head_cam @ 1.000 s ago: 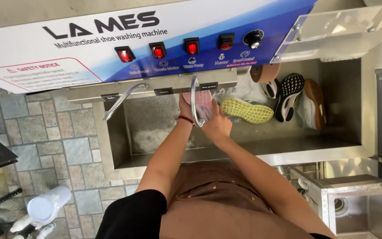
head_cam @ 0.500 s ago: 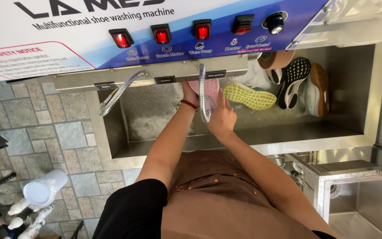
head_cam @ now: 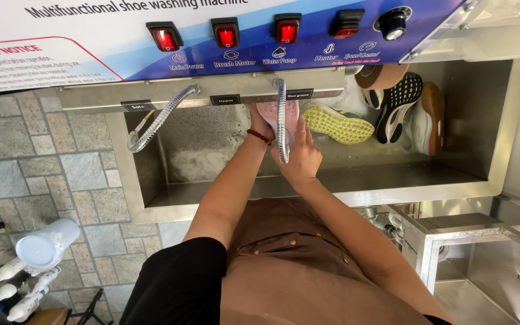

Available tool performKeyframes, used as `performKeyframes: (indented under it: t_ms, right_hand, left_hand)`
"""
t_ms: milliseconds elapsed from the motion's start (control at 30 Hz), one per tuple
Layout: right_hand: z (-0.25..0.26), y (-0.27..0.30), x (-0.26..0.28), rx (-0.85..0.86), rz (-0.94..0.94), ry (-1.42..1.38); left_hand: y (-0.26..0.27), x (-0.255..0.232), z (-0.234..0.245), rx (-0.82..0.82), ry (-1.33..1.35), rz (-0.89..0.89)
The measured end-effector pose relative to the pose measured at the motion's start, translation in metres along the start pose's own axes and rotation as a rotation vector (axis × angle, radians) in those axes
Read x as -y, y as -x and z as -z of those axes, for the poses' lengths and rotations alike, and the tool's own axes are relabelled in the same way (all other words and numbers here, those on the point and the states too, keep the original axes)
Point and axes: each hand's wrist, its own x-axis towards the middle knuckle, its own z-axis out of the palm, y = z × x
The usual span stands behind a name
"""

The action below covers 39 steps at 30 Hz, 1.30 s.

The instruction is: The recorder is washing several pairs of shoes using a specialized shoe washing machine.

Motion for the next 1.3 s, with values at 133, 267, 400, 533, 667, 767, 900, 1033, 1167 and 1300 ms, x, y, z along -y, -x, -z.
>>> performKeyframes:
  t_ms: [133,267,400,533,667,767,900,1033,1167,1300]
  right_hand:
    - [0.004,-0.006,0.002,0.015,0.005,0.008]
    - [0.006,-0.011,0.004,-0.002,0.022,0.014]
    - [0.008,-0.014,0.008,0.021,0.021,0.015]
    - [0.01,-0.018,0.01,0.021,0.06,0.054]
    - [0.005,-0.022,0.01,0.054,0.002,0.007]
    - [0.004,-0.022,0.01,0.043,0.003,0.007]
    - [0.002,-0.021,0.012,0.047,0.023,-0.028]
    - [-0.001,-0.02,0.013,0.007,0.059,-0.027]
    - [-0.003,-0.018,0.014,0.054,0.019,-0.024]
    - [-0.002,-0.007,0.004,-0.002,0.091,-0.052]
  left_hand:
    - [0.002,-0.001,-0.011,0.007,0.037,0.061]
    - [-0.001,-0.002,-0.017,-0.005,-0.022,0.026]
    - [-0.005,-0.003,-0.011,-0.007,-0.019,0.026]
    - [-0.011,-0.004,0.0,0.037,0.024,0.016]
    - [-0.031,-0.003,0.024,-0.071,-0.028,-0.039]
    - [-0.029,-0.007,0.022,-0.076,0.005,-0.034]
    - [-0.013,-0.015,0.008,-0.034,0.057,-0.016]
    - [-0.019,-0.016,0.023,-0.029,0.041,-0.023]
    - [-0.013,-0.017,0.013,-0.055,-0.019,-0.051]
    - [-0.002,-0.014,-0.007,-0.064,-0.022,-0.008]
